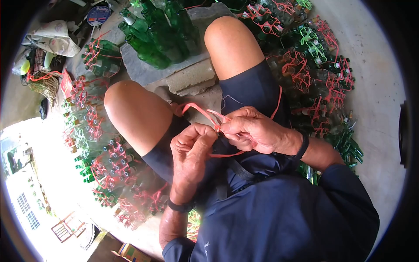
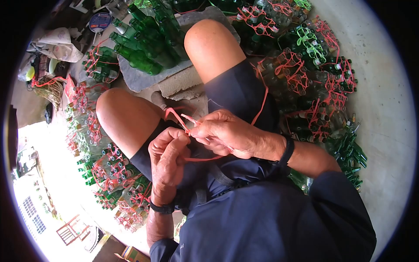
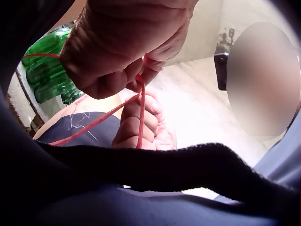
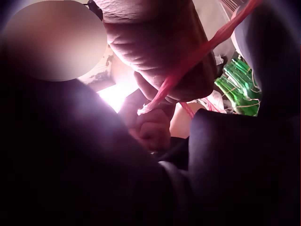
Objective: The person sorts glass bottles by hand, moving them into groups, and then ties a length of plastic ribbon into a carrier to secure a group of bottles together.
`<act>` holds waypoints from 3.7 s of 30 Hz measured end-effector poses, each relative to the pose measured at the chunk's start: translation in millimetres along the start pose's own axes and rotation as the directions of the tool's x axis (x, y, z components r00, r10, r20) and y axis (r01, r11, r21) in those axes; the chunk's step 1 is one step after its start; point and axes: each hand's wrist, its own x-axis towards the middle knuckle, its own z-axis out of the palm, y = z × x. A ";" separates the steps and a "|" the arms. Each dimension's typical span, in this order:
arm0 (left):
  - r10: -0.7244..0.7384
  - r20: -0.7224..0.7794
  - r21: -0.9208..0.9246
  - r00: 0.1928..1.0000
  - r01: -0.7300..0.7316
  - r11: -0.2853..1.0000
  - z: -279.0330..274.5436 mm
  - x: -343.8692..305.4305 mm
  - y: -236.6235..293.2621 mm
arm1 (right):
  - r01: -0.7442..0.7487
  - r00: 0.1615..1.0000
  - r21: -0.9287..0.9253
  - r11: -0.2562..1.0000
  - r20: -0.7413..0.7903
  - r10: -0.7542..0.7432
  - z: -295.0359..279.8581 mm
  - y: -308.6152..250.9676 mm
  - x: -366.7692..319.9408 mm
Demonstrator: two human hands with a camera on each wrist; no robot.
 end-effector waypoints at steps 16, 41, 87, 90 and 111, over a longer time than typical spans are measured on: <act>0.015 0.063 -0.031 0.998 -0.013 0.999 -5.2 -15.4 7.4 | -0.112 0.993 -0.044 0.993 0.033 0.114 2.1 -11.6 -11.6; 0.557 0.323 0.786 0.765 -0.545 0.292 -10.1 5.0 5.3 | -0.048 0.999 -0.330 0.943 -0.007 0.049 1.2 -7.5 10.4; 0.432 0.069 0.640 0.899 -0.373 0.672 -24.8 -16.3 2.3 | 0.165 0.983 -0.592 0.789 0.031 -0.182 -5.7 -38.5 5.8; 0.394 0.054 0.643 0.917 -0.334 0.689 -23.5 -16.5 3.2 | 0.243 0.956 -0.714 0.656 0.060 -0.289 -10.3 -41.7 7.7; 0.343 0.003 0.574 0.939 -0.282 0.769 -19.6 -19.6 0.4 | 0.238 0.361 -0.856 -0.459 0.517 -0.776 30.7 -86.3 -40.9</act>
